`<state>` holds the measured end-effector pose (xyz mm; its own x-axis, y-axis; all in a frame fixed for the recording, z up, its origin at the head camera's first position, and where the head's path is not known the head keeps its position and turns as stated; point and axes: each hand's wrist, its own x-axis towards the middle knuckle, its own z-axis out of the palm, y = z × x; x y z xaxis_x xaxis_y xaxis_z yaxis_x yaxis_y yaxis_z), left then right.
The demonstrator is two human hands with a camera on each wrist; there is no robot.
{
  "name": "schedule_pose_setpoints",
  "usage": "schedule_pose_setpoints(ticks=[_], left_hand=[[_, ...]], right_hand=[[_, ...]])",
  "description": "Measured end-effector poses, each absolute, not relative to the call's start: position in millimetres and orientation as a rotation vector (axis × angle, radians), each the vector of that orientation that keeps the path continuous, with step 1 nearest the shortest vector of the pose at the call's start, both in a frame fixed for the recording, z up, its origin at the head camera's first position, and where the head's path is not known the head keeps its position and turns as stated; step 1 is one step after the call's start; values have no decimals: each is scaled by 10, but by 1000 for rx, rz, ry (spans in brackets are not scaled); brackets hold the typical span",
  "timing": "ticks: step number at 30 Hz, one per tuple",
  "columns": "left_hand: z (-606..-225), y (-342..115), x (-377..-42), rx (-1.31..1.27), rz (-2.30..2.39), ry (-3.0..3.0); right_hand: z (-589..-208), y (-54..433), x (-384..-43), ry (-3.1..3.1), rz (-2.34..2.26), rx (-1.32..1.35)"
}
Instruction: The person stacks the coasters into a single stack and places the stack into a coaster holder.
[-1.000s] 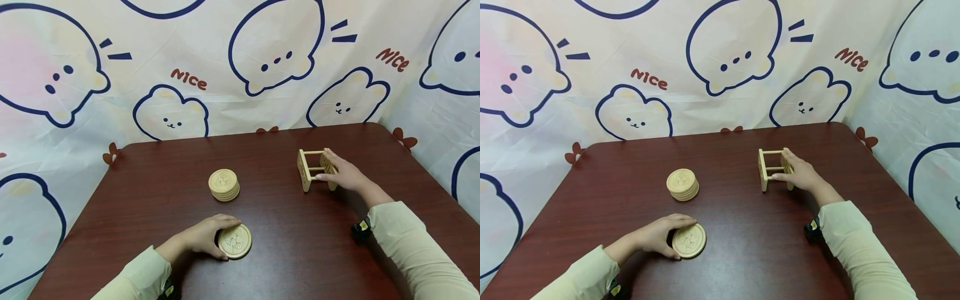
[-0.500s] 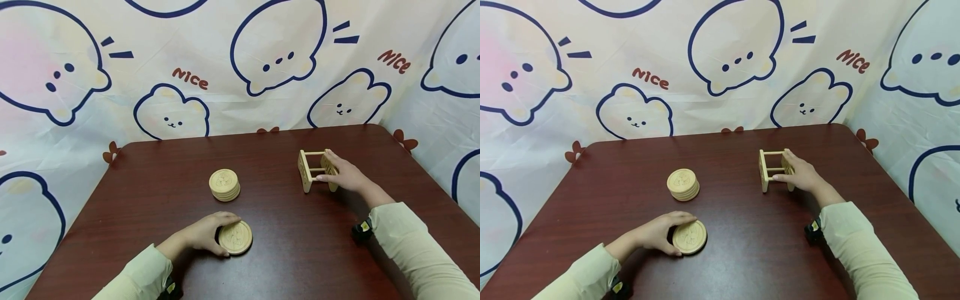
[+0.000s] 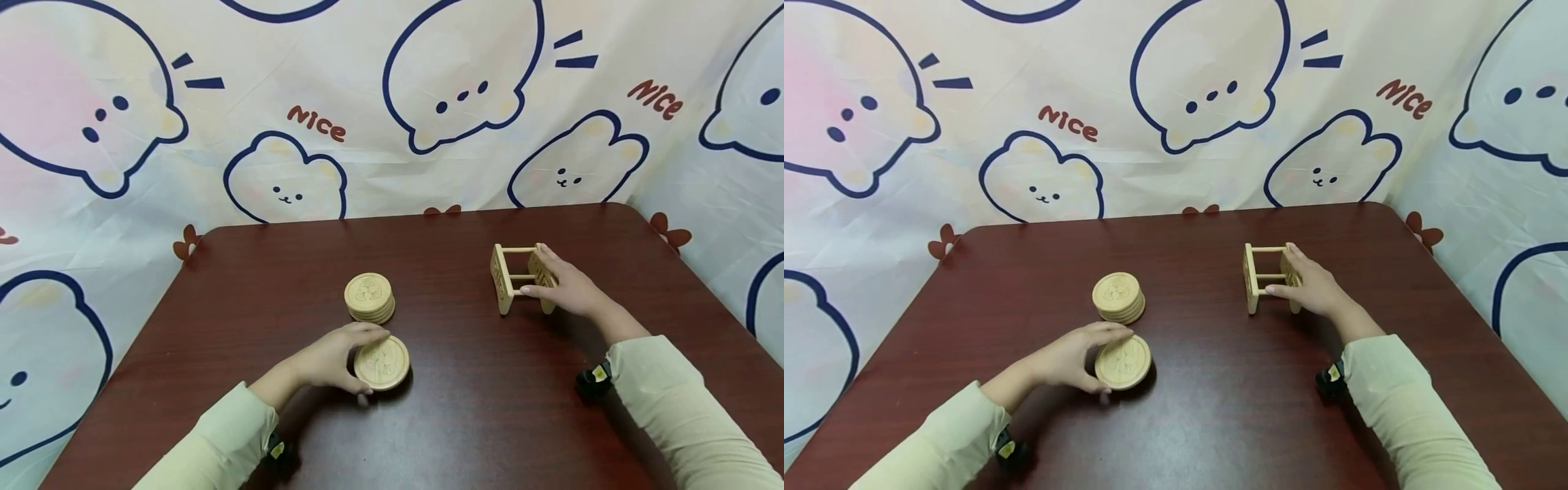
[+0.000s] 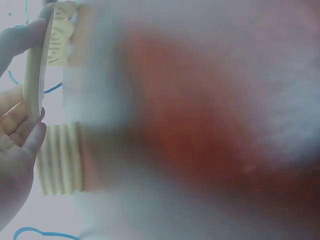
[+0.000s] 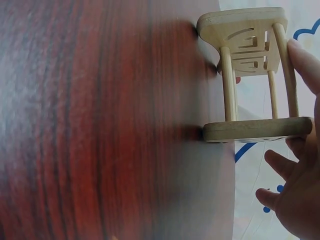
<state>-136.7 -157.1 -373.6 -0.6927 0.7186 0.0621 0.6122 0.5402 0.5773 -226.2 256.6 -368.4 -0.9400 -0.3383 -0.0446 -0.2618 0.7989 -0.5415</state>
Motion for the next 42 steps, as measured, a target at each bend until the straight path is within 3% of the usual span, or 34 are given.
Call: schedule_pose_setpoints(ticks=[19, 42], left_hand=[[-3425, -1665, -1675, 1053, 955, 2722], [-3491, -1759, -2058, 861, 934, 2780]], right_hand=[[-3606, 2582, -2227, 2840, -773, -458], [-3618, 2576, -2255, 2823, -792, -435]])
